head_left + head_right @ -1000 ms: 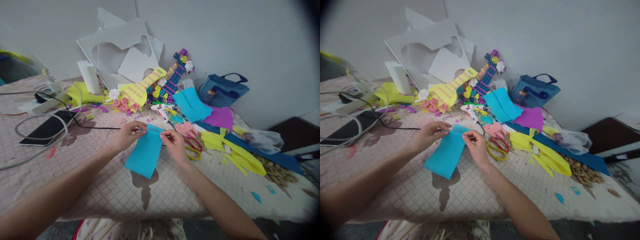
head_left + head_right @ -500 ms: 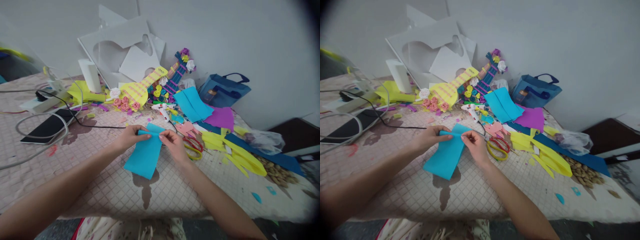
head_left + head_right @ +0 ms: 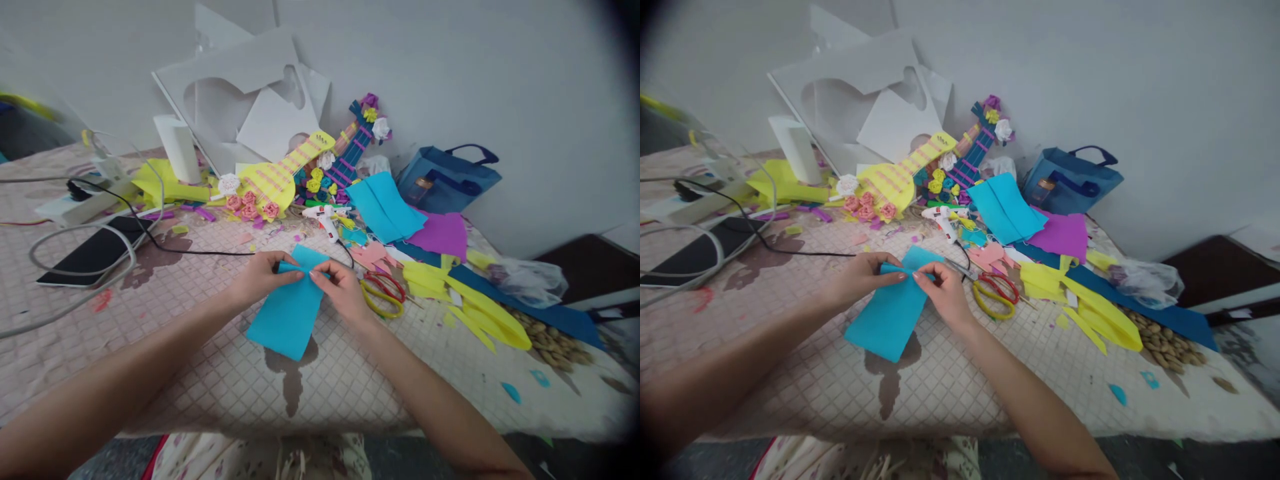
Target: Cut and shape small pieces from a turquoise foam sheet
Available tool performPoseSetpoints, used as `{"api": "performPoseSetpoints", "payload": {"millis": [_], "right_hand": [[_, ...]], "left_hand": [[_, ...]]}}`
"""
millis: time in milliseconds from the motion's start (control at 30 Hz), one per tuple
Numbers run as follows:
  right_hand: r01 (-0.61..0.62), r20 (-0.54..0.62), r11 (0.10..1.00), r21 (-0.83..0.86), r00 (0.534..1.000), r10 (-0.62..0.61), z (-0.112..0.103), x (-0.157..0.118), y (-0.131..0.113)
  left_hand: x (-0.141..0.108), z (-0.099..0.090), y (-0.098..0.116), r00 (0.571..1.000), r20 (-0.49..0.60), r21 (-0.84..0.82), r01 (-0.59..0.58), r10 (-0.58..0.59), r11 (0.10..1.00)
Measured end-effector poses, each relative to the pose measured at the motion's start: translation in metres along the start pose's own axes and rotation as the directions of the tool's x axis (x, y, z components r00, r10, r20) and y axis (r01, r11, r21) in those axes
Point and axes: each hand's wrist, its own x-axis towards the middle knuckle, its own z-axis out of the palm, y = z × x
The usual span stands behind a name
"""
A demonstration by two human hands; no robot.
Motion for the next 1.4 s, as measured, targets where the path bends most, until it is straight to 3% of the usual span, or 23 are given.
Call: {"api": "performPoseSetpoints", "payload": {"millis": [333,633,767,967,1233,1400], "right_hand": [[0.022,-0.007,1.000,-0.011,1.000,-0.023,0.000,-0.001,-0.002],[-0.053,-0.043,0.991,0.123,0.997,0.059,-0.009,0.001,0.007],[-0.102,-0.052,0.971,0.215,0.992,0.116,-0.009,0.000,0.002],[-0.099,0.015,0.986,0.137,0.995,0.098,-0.003,-0.001,-0.007],[-0.055,0.065,0.994,0.096,0.997,0.049,-0.001,-0.001,-0.002],[-0.024,0.091,0.996,0.081,0.996,0.016,0.000,-0.002,0.001]], "left_hand": [[0.000,0.000,0.001,0.999,0.024,-0.123,0.043,-0.041,0.992],[0.002,-0.003,0.000,0.997,0.019,-0.236,0.080,-0.078,0.969],[0.003,-0.003,-0.002,0.996,0.010,-0.235,0.092,-0.092,0.968],[0.001,-0.002,0.001,0.997,0.023,-0.162,0.071,-0.068,0.984],[0.002,-0.004,0.005,0.974,0.167,-0.133,0.177,-0.154,0.975],[0.003,-0.003,0.004,0.980,0.105,-0.103,0.181,-0.170,0.978]]}}
